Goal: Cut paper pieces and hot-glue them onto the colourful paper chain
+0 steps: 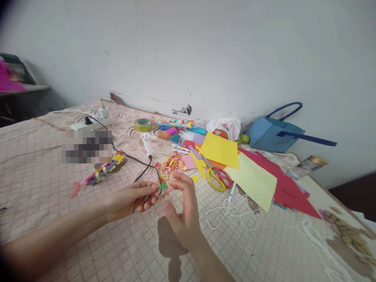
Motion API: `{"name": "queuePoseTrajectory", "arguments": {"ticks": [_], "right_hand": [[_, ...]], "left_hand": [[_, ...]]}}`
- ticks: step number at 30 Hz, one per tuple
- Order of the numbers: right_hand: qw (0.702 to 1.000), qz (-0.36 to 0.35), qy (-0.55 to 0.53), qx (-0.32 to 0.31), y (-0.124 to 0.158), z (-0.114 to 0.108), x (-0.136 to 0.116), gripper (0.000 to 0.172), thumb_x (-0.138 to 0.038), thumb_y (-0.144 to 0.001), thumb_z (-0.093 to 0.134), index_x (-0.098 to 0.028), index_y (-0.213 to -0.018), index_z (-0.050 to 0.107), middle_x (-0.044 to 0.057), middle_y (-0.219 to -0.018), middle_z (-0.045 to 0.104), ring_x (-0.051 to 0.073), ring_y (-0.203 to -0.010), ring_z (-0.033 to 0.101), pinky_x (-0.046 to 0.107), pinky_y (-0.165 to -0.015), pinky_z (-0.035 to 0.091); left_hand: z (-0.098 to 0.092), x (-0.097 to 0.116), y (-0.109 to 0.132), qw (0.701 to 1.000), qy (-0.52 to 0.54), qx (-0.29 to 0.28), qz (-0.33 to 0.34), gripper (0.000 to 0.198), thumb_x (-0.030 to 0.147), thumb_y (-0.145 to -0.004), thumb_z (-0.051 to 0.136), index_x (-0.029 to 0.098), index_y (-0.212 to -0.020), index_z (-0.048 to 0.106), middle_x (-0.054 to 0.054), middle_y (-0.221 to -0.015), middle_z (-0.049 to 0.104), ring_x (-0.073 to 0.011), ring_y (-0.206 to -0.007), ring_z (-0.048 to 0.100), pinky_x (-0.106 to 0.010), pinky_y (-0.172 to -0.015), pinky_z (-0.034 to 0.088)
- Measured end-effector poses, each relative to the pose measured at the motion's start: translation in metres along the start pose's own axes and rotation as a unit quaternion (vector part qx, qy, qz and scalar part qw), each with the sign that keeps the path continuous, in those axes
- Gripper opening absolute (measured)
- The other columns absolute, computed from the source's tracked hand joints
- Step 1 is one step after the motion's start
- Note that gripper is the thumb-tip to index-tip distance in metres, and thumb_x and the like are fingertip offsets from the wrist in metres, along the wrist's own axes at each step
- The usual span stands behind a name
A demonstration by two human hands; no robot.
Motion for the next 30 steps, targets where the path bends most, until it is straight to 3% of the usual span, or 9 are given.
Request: {"name": "queuePoseTrajectory", "arguments": {"ticks": [3, 8, 14, 21, 27, 30], "right_hand": [[0.999, 0.007, 0.037, 0.02, 0.0, -0.0002, 0.0019, 0.019, -0.023, -0.085, 0.051, -0.024, -0.104, 0.052, 0.009, -0.125, 0.044, 0.025, -0.122, 0.04, 0.049, -0.102, 0.033], [0.999, -0.021, 0.046, -0.018, 0.0011, -0.0008, 0.0007, 0.015, -0.021, -0.083, 0.053, -0.024, -0.098, 0.056, 0.008, -0.127, 0.044, 0.026, -0.123, 0.039, 0.049, -0.102, 0.033], [0.999, 0.003, 0.03, 0.036, 0.0008, -0.0021, 0.0038, 0.021, -0.021, -0.085, 0.052, -0.024, -0.105, 0.051, 0.009, -0.124, 0.045, 0.025, -0.121, 0.041, 0.048, -0.1, 0.037], [0.999, -0.005, 0.053, 0.007, 0.0001, 0.0014, 0.0033, 0.025, -0.02, -0.084, 0.054, -0.023, -0.108, 0.051, 0.009, -0.126, 0.042, 0.024, -0.123, 0.039, 0.046, -0.103, 0.034], [0.998, -0.027, 0.055, -0.024, 0.0024, -0.0021, -0.0012, 0.011, -0.019, -0.081, 0.057, -0.024, -0.091, 0.055, 0.007, -0.126, 0.044, 0.026, -0.122, 0.039, 0.047, -0.101, 0.035], [0.999, -0.028, 0.036, -0.005, 0.0028, -0.003, -0.0003, 0.015, -0.018, -0.082, 0.054, -0.024, -0.096, 0.054, 0.007, -0.126, 0.044, 0.026, -0.122, 0.039, 0.049, -0.101, 0.035]], "left_hand": [[0.0016, 0.0005, 0.0008, 1.0, -0.014, -0.002, 0.009, 0.026, 0.032, -0.076, 0.068, 0.01, -0.068, 0.058, 0.0, -0.057, 0.062, -0.002, -0.04, 0.049, -0.011, -0.037, 0.035], [-0.0023, -0.0007, -0.0021, 0.995, -0.076, 0.008, 0.068, 0.031, 0.039, -0.075, 0.068, 0.011, -0.07, 0.057, 0.0, -0.061, 0.061, -0.003, -0.044, 0.051, -0.013, -0.039, 0.036], [-0.004, -0.0009, -0.0034, 0.977, -0.17, 0.011, 0.127, 0.034, 0.044, -0.076, 0.064, 0.012, -0.07, 0.054, 0.001, -0.062, 0.061, -0.0051, -0.046, 0.053, -0.016, -0.042, 0.037], [-0.0004, -0.0004, -0.0003, 0.961, -0.224, 0.0, 0.161, 0.037, 0.048, -0.077, 0.062, 0.012, -0.072, 0.053, 0.001, -0.061, 0.06, -0.0058, -0.045, 0.053, -0.017, -0.043, 0.04], [-0.0026, 0.0011, -0.0021, 0.956, -0.231, 0.013, 0.181, 0.037, 0.048, -0.078, 0.061, 0.012, -0.073, 0.054, 0.0, -0.062, 0.06, -0.0058, -0.046, 0.054, -0.017, -0.043, 0.04], [-0.0037, 0.0, -0.0024, 0.952, -0.242, 0.012, 0.187, 0.037, 0.048, -0.079, 0.06, 0.012, -0.074, 0.053, 0.0, -0.061, 0.061, -0.0061, -0.045, 0.054, -0.017, -0.043, 0.04]]}}
Point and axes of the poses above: each hand's wrist, its own y-axis away from the middle knuckle, its own z-axis out of the palm, x = y × z, the point moved 1 cm from there along -y, towards the middle knuckle
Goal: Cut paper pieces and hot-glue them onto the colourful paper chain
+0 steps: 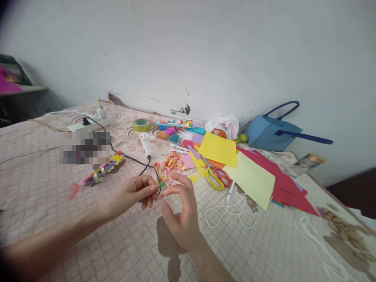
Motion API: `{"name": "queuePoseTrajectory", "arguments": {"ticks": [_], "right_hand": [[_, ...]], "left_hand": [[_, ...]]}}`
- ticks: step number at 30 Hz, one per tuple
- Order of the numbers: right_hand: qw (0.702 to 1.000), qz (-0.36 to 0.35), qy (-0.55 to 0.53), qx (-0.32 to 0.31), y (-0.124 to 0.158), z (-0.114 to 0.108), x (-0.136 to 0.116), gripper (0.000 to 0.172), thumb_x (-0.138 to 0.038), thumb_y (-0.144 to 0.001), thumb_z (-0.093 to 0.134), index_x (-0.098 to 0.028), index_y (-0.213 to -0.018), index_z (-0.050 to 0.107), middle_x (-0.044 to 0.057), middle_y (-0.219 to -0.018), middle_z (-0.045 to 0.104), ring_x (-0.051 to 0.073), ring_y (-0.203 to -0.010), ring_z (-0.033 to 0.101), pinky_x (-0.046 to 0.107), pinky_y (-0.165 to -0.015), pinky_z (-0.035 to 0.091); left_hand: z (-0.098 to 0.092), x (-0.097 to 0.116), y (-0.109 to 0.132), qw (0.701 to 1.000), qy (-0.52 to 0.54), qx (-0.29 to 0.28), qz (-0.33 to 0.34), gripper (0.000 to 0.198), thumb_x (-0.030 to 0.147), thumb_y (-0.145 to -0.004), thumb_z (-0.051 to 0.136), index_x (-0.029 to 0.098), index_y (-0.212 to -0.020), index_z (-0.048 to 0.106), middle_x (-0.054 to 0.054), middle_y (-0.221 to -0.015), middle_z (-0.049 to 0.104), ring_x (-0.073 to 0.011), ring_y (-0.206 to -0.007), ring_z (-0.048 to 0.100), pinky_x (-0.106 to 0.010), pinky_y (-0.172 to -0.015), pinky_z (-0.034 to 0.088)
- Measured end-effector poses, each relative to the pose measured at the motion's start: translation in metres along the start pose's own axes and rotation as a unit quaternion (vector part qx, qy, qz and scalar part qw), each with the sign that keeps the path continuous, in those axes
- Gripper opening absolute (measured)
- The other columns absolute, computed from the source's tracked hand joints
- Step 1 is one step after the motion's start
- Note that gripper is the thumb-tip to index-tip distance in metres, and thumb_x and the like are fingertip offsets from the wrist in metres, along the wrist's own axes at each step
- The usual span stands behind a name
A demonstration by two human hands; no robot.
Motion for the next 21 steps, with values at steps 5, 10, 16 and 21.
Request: {"name": "queuePoseTrajectory", "arguments": {"ticks": [5, 10, 16, 21], "right_hand": [[1.0, 0.003, 0.023, 0.009, -0.0015, 0.001, 0.0008, 0.025, -0.018, -0.082, 0.055, -0.024, -0.107, 0.052, 0.008, -0.126, 0.043, 0.025, -0.123, 0.038, 0.049, -0.103, 0.033], [1.0, -0.013, 0.016, -0.015, 0.0, -0.0011, -0.0018, 0.016, -0.018, -0.081, 0.055, -0.025, -0.096, 0.055, 0.006, -0.126, 0.045, 0.026, -0.121, 0.04, 0.049, -0.1, 0.035], [0.999, -0.006, 0.043, 0.005, -0.0029, -0.0011, -0.0005, 0.023, -0.021, -0.082, 0.056, -0.024, -0.105, 0.054, 0.008, -0.126, 0.043, 0.026, -0.124, 0.038, 0.048, -0.104, 0.031], [1.0, 0.02, 0.017, 0.011, -0.0044, 0.0006, 0.0022, 0.031, -0.023, -0.083, 0.055, -0.024, -0.113, 0.049, 0.009, -0.129, 0.041, 0.026, -0.124, 0.038, 0.046, -0.099, 0.037]], "left_hand": [[0.0014, -0.0019, 0.0014, 1.0, -0.008, -0.006, 0.014, 0.035, 0.046, -0.08, 0.06, 0.012, -0.074, 0.052, 0.0, -0.059, 0.06, -0.0069, -0.046, 0.054, -0.018, -0.044, 0.043], [0.0001, -0.0015, 0.0005, 1.0, -0.014, 0.007, 0.024, 0.032, 0.043, -0.08, 0.06, 0.012, -0.075, 0.053, 0.0, -0.063, 0.061, -0.0068, -0.048, 0.055, -0.017, -0.045, 0.043], [0.0006, -0.0003, 0.0005, 0.999, -0.015, 0.0, 0.036, 0.029, 0.04, -0.081, 0.06, 0.012, -0.075, 0.053, 0.0, -0.062, 0.059, -0.0064, -0.048, 0.054, -0.017, -0.045, 0.043], [0.0019, 0.0005, 0.0052, 0.997, -0.054, 0.004, 0.052, 0.026, 0.036, -0.083, 0.058, 0.011, -0.076, 0.055, 0.0, -0.062, 0.057, -0.0069, -0.052, 0.055, -0.018, -0.049, 0.045]]}}
Point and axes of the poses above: each hand's wrist, its own y-axis away from the middle knuckle, its own z-axis out of the palm, x = y × z, the point moved 1 cm from there along -y, towards the middle knuckle
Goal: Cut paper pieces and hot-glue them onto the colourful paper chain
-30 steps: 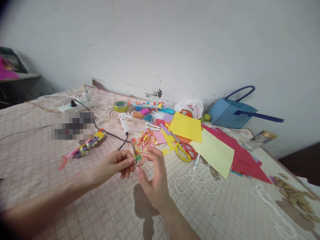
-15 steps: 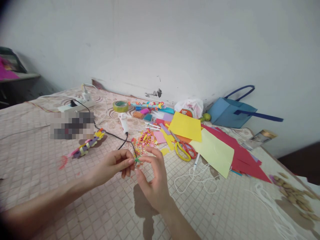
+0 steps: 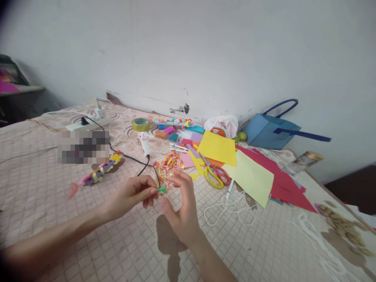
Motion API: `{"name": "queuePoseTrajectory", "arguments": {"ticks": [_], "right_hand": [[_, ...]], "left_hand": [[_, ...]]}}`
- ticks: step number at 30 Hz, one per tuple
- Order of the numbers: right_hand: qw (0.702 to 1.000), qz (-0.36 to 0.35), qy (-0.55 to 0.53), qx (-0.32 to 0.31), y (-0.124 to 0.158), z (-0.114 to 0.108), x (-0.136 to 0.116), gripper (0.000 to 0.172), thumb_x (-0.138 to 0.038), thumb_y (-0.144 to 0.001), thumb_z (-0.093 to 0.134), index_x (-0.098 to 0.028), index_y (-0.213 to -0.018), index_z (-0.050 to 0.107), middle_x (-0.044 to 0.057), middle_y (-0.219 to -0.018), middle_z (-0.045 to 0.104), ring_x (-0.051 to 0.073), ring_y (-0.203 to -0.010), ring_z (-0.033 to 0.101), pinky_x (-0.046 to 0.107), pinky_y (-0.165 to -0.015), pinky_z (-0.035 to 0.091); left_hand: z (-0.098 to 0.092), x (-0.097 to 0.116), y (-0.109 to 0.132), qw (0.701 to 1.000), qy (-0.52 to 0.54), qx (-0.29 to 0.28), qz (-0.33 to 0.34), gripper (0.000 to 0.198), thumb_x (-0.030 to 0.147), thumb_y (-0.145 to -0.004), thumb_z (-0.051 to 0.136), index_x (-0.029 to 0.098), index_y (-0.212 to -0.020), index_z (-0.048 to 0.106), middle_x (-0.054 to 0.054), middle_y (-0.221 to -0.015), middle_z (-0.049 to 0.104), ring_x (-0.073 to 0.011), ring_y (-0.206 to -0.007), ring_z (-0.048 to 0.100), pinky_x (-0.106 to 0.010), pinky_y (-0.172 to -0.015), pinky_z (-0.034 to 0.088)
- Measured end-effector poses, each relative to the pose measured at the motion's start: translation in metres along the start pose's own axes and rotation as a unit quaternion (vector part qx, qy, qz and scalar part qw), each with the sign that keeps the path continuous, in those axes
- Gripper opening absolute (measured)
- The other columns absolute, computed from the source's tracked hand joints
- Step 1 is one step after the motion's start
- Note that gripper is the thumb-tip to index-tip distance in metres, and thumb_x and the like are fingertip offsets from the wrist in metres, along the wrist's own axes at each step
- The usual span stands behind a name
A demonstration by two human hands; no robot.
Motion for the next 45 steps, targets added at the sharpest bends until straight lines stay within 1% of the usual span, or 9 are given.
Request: {"name": "queuePoseTrajectory", "arguments": {"ticks": [5, 9, 12, 15, 19, 22, 30, 35, 45], "right_hand": [[0.999, -0.027, 0.025, -0.007, 0.0018, -0.0019, -0.0034, 0.017, -0.02, -0.081, 0.057, -0.024, -0.097, 0.054, 0.008, -0.127, 0.043, 0.027, -0.125, 0.037, 0.049, -0.103, 0.03], [0.998, -0.045, 0.023, -0.023, 0.0023, -0.0027, -0.0063, 0.012, -0.019, -0.08, 0.057, -0.024, -0.091, 0.054, 0.007, -0.125, 0.045, 0.028, -0.123, 0.038, 0.05, -0.099, 0.035], [0.999, -0.039, 0.026, 0.008, 0.0016, -0.0028, -0.0062, 0.016, -0.019, -0.081, 0.055, -0.024, -0.096, 0.052, 0.009, -0.126, 0.044, 0.028, -0.122, 0.039, 0.051, -0.099, 0.034], [0.998, -0.036, 0.047, -0.012, 0.0012, -0.0019, -0.0063, 0.023, -0.02, -0.079, 0.058, -0.025, -0.101, 0.054, 0.009, -0.128, 0.044, 0.028, -0.124, 0.038, 0.052, -0.101, 0.033], [0.999, -0.027, 0.019, -0.015, 0.0021, -0.0023, -0.0055, 0.008, -0.02, -0.081, 0.056, -0.024, -0.088, 0.054, 0.008, -0.126, 0.046, 0.028, -0.122, 0.04, 0.05, -0.098, 0.036], [1.0, -0.022, 0.014, 0.015, 0.0028, -0.0029, -0.0038, 0.014, -0.02, -0.081, 0.056, -0.023, -0.094, 0.053, 0.008, -0.125, 0.045, 0.027, -0.122, 0.04, 0.051, -0.1, 0.035], [0.995, -0.053, 0.083, -0.015, 0.0011, 0.0025, -0.006, 0.03, -0.019, -0.078, 0.06, -0.026, -0.107, 0.052, 0.008, -0.127, 0.042, 0.028, -0.123, 0.038, 0.052, -0.101, 0.033], [0.992, -0.064, 0.108, -0.02, 0.0003, 0.0045, -0.0064, 0.024, -0.012, -0.079, 0.056, -0.025, -0.099, 0.051, 0.008, -0.127, 0.041, 0.027, -0.123, 0.038, 0.05, -0.099, 0.036], [0.99, -0.07, 0.121, -0.008, -0.002, -0.0018, -0.006, 0.016, -0.011, -0.079, 0.054, -0.023, -0.086, 0.049, 0.008, -0.123, 0.043, 0.027, -0.124, 0.037, 0.048, -0.098, 0.035]], "left_hand": [[-0.0005, 0.0005, 0.0007, 0.999, -0.028, 0.021, 0.009, 0.025, 0.036, -0.084, 0.057, 0.012, -0.077, 0.055, 0.001, -0.061, 0.057, -0.0074, -0.052, 0.055, -0.018, -0.049, 0.045], [-0.0011, 0.0018, -0.0007, 0.998, -0.045, 0.038, 0.013, 0.024, 0.035, -0.084, 0.057, 0.012, -0.077, 0.055, 0.0, -0.061, 0.058, -0.0077, -0.053, 0.055, -0.018, -0.049, 0.045], [-0.0017, 0.0015, -0.0009, 0.998, -0.046, 0.038, 0.015, 0.023, 0.035, -0.085, 0.056, 0.012, -0.079, 0.056, 0.0, -0.062, 0.058, -0.0081, -0.053, 0.055, -0.019, -0.05, 0.046], [-0.0022, 0.0004, -0.0005, 0.998, -0.053, 0.038, 0.018, 0.023, 0.034, -0.084, 0.057, 0.012, -0.078, 0.056, 0.0, -0.064, 0.058, -0.0082, -0.054, 0.055, -0.019, -0.051, 0.046], [-0.002, -0.0006, 0.0001, 0.997, -0.057, 0.04, 0.019, 0.022, 0.033, -0.085, 0.056, 0.012, -0.078, 0.055, 0.0, -0.064, 0.057, -0.0084, -0.054, 0.055, -0.02, -0.052, 0.047], [-0.0016, -0.0005, 0.0004, 0.997, -0.06, 0.039, 0.02, 0.022, 0.033, -0.085, 0.056, 0.012, -0.079, 0.055, 0.0, -0.063, 0.057, -0.0083, -0.054, 0.055, -0.02, -0.052, 0.047], [0.0001, 0.0043, 0.0018, 0.992, -0.115, 0.044, 0.032, 0.02, 0.03, -0.085, 0.055, 0.012, -0.077, 0.056, 0.0, -0.064, 0.056, -0.0085, -0.055, 0.054, -0.019, -0.05, 0.046], [0.0023, 0.0059, 0.0029, 0.984, -0.164, 0.036, 0.057, 0.018, 0.029, -0.085, 0.054, 0.013, -0.076, 0.058, 0.0, -0.063, 0.056, -0.0086, -0.055, 0.054, -0.019, -0.051, 0.045], [-0.0005, 0.0053, 0.0005, 0.991, -0.117, 0.052, 0.042, 0.021, 0.032, -0.084, 0.056, 0.013, -0.075, 0.057, 0.0, -0.063, 0.057, -0.0085, -0.054, 0.055, -0.019, -0.051, 0.047]]}}
Point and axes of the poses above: each hand's wrist, its own y-axis away from the middle knuckle, its own z-axis out of the palm, x = y × z, the point moved 1 cm from there along -y, towards the middle knuckle
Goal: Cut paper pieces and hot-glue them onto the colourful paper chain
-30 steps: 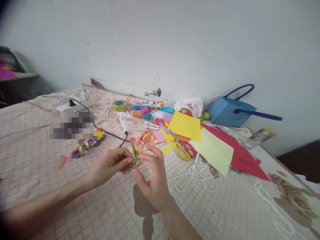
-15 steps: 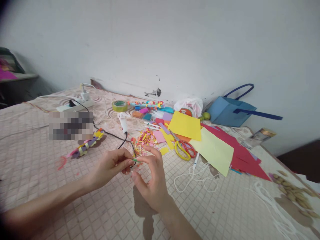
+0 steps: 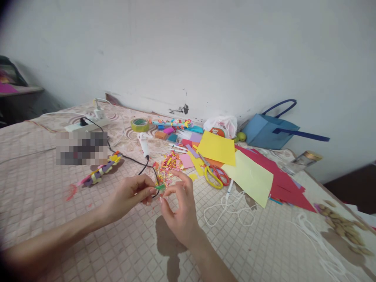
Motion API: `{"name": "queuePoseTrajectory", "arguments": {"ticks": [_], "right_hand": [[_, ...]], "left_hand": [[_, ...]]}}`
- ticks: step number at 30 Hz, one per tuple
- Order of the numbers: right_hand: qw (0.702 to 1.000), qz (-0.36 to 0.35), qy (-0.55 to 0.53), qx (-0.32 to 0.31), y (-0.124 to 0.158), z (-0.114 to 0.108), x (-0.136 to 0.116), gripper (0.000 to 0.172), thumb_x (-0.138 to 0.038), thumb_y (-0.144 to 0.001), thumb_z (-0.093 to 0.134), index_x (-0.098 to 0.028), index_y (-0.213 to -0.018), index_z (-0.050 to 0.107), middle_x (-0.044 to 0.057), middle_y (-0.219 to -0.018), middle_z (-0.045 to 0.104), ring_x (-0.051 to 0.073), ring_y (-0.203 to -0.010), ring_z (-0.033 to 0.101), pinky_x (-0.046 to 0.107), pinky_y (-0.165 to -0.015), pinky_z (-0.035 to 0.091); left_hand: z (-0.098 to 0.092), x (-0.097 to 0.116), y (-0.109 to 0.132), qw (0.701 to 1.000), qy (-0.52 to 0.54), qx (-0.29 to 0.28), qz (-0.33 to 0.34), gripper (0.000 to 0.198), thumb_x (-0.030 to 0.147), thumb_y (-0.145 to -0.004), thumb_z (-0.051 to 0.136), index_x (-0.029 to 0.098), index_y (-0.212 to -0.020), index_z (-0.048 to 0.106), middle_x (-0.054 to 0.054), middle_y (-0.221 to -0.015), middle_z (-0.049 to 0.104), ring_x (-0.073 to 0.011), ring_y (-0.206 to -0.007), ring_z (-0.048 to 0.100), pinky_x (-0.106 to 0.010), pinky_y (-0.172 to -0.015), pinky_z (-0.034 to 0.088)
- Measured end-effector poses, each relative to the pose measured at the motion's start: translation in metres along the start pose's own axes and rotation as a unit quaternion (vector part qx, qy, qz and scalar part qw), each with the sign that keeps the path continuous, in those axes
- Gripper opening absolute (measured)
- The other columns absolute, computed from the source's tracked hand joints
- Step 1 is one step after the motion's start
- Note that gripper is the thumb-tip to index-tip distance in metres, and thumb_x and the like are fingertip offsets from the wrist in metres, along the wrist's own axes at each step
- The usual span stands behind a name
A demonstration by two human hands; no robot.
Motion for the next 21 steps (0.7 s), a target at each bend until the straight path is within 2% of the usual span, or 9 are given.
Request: {"name": "queuePoseTrajectory", "arguments": {"ticks": [5, 10, 16, 21], "right_hand": [[1.0, -0.007, 0.004, -0.013, 0.0008, 0.002, -0.0015, 0.025, -0.013, -0.079, 0.057, -0.025, -0.099, 0.05, 0.008, -0.129, 0.039, 0.027, -0.124, 0.037, 0.049, -0.097, 0.036], [1.0, 0.002, 0.01, -0.008, 0.0017, 0.0015, 0.0003, 0.011, -0.016, -0.079, 0.058, -0.023, -0.082, 0.05, 0.007, -0.129, 0.041, 0.028, -0.122, 0.038, 0.049, -0.095, 0.037], [1.0, 0.003, 0.015, 0.019, -0.0001, 0.0005, 0.001, 0.021, -0.019, -0.081, 0.057, -0.024, -0.1, 0.051, 0.01, -0.126, 0.042, 0.027, -0.12, 0.04, 0.051, -0.099, 0.035], [1.0, 0.01, 0.011, 0.012, 0.0007, 0.0016, 0.0007, 0.022, -0.016, -0.08, 0.057, -0.024, -0.1, 0.051, 0.009, -0.127, 0.041, 0.026, -0.121, 0.039, 0.048, -0.101, 0.033]], "left_hand": [[0.0007, 0.0014, 0.0004, 1.0, -0.01, -0.008, 0.001, 0.02, 0.03, -0.084, 0.056, 0.013, -0.076, 0.057, 0.0, -0.062, 0.057, -0.0085, -0.054, 0.055, -0.018, -0.05, 0.046], [0.0002, 0.0, 0.0002, 1.0, 0.002, 0.001, 0.0, 0.02, 0.031, -0.084, 0.057, 0.013, -0.075, 0.057, 0.0, -0.063, 0.057, -0.0082, -0.053, 0.054, -0.018, -0.05, 0.046], [-0.0003, -0.0014, 0.0002, 1.0, 0.002, -0.003, 0.006, 0.019, 0.03, -0.084, 0.056, 0.013, -0.076, 0.057, 0.0, -0.063, 0.058, -0.0082, -0.054, 0.054, -0.019, -0.051, 0.047], [0.0005, -0.0016, 0.0006, 1.0, 0.005, -0.01, 0.003, 0.019, 0.029, -0.084, 0.056, 0.012, -0.077, 0.057, 0.0, -0.064, 0.057, -0.0082, -0.055, 0.055, -0.019, -0.051, 0.047]]}}
Point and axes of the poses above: each hand's wrist, its own y-axis away from the middle knuckle, its own z-axis out of the palm, x = y × z, the point moved 1 cm from there along -y, towards the middle knuckle
